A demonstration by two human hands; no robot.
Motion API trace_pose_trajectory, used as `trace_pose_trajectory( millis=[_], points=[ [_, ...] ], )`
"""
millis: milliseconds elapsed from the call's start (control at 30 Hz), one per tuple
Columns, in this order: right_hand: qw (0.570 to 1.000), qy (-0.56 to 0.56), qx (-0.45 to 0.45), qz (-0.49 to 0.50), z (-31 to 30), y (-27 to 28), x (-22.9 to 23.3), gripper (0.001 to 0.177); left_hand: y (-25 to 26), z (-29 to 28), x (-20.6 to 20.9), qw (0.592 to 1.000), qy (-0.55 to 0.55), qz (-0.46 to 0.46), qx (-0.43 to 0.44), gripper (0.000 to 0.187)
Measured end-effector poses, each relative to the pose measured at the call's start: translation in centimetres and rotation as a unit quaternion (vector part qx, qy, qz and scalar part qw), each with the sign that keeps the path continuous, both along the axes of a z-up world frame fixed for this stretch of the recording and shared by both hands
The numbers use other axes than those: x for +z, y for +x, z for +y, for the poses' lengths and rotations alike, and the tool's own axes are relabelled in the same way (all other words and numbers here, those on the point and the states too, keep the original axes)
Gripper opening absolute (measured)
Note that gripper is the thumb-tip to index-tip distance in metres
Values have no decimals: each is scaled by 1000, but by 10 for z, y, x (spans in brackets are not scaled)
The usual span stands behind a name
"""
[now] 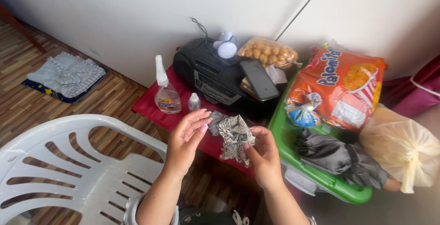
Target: The person sprays a cloth with cleaning solution and wipes the window glass and the windowsill. They repeatedly spray the cloth and wipe different sections of the glass and sill, then fold the cloth and continue wiping.
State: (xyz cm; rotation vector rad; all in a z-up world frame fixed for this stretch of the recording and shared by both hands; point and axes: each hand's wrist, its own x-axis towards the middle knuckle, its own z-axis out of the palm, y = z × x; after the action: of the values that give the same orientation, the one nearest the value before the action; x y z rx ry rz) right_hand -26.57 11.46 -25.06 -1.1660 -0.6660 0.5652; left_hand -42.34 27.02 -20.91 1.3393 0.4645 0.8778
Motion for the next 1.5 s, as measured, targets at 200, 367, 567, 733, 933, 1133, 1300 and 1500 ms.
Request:
trace_pose_trajectory(
  millis=[200, 367, 567, 733, 933, 1133, 1300, 1500],
  points=[
    [994, -85, -58, 23, 50, -8, -34, 36, -9, 51, -18, 1000, 1, -5, 12, 38],
    [978, -140, -155, -4, 93, -2, -94, 45, -14, 88, -43, 999, 6, -24, 21, 42],
    [943, -235, -234, -5, 122, 6, -147, 49, -16, 121, -74, 1000, 5, 11, -15, 43],
    [924, -289, -251, -20, 138, 15, -189, 52, -13, 136, -92, 999, 8, 43, -30, 43],
    [902, -357, -213, -117, 156, 17, -206, 33, -9, 143, -105, 997, 3, 73, -30, 42],
    [881, -350, -169, -269, 171, 20, -223, 30, -6, 139, -111, 996, 2, 85, -7, 41],
    [844, -356, -130, -379, 168, 18, -210, 34, -6, 137, -116, 995, 0, 103, 11, 40],
    [805, -292, -216, -470, 154, 39, -200, 47, -9, 132, -123, 994, -4, 105, 18, 39]
  ],
)
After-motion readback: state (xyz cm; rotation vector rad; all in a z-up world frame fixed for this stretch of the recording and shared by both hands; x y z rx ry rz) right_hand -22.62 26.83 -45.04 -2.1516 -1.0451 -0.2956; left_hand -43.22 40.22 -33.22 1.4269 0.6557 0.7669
